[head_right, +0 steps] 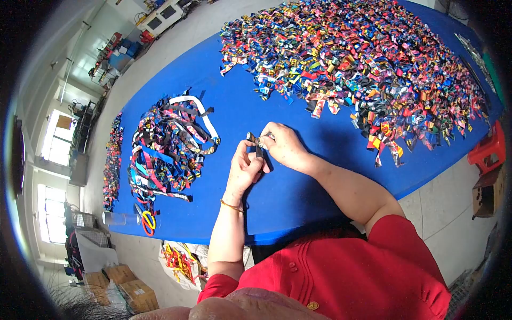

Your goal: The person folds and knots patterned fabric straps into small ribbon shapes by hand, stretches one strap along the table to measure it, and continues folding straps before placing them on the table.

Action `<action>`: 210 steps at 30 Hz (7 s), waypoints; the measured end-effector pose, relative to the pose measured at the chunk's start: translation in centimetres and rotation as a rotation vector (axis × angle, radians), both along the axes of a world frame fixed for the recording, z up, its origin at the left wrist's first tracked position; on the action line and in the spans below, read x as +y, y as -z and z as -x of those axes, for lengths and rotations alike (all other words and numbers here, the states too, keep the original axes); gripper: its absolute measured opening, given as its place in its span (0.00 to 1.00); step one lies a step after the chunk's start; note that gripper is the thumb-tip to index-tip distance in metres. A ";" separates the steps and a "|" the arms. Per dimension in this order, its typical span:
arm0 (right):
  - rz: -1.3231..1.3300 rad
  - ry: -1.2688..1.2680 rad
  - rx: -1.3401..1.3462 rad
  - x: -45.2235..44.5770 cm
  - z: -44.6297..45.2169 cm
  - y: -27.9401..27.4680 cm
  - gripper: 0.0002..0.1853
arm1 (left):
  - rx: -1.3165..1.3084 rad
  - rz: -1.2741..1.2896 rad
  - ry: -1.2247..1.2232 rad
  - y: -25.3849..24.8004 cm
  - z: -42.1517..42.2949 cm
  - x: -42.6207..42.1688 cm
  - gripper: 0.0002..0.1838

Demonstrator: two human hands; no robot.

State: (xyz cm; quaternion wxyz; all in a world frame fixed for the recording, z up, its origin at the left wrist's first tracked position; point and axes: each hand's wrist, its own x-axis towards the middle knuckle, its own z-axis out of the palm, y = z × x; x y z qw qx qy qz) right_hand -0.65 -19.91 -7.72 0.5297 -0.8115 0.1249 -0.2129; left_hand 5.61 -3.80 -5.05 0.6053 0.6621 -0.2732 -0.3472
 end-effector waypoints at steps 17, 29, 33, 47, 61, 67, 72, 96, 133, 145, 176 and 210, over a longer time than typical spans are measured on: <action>-0.032 0.007 -0.004 0.1 -0.2 0.7 0.07 | 0.024 0.027 -0.082 0.0 0.3 -0.1 0.13; -0.097 -0.036 -0.062 0.7 0.2 0.0 0.07 | -0.090 0.124 -0.248 1.3 -0.3 -0.2 0.07; -0.096 -0.033 -0.087 0.8 0.3 0.0 0.07 | -0.162 0.111 -0.290 1.3 -0.1 -0.3 0.08; -0.112 -0.047 -0.121 0.8 0.3 -0.1 0.06 | -0.246 0.194 -0.314 2.2 -0.5 -0.3 0.04; -0.086 -0.089 -0.101 0.7 0.4 -0.3 0.06 | -0.246 0.191 -0.370 2.2 -0.3 -0.5 0.03; -0.011 -0.085 -0.059 0.6 0.3 -0.6 0.06 | -0.247 0.145 -0.391 1.7 -0.1 -0.5 0.05; 0.005 -0.026 -0.062 0.6 0.2 -0.4 0.07 | -0.197 0.183 -0.392 2.0 -0.3 -0.7 0.05; 0.270 0.210 -0.014 -1.7 -0.3 0.1 0.08 | -0.218 0.082 -0.475 3.1 -1.0 -0.7 0.03; 0.876 0.126 0.079 -6.7 -21.9 -5.6 0.04 | -0.418 -0.116 -0.605 2.7 -1.1 -1.1 0.23; 0.860 0.318 0.207 -12.5 -29.6 -3.8 0.05 | -0.468 -0.093 -0.564 2.8 -0.8 -1.4 0.19; 0.949 0.315 0.251 -13.3 -31.4 -3.9 0.12 | -0.641 -0.114 -0.509 2.5 -0.8 -1.3 0.16; 0.721 -1.277 -0.606 14.3 7.9 -1.9 0.05 | -0.691 0.063 -0.532 4.4 -1.1 -1.0 0.12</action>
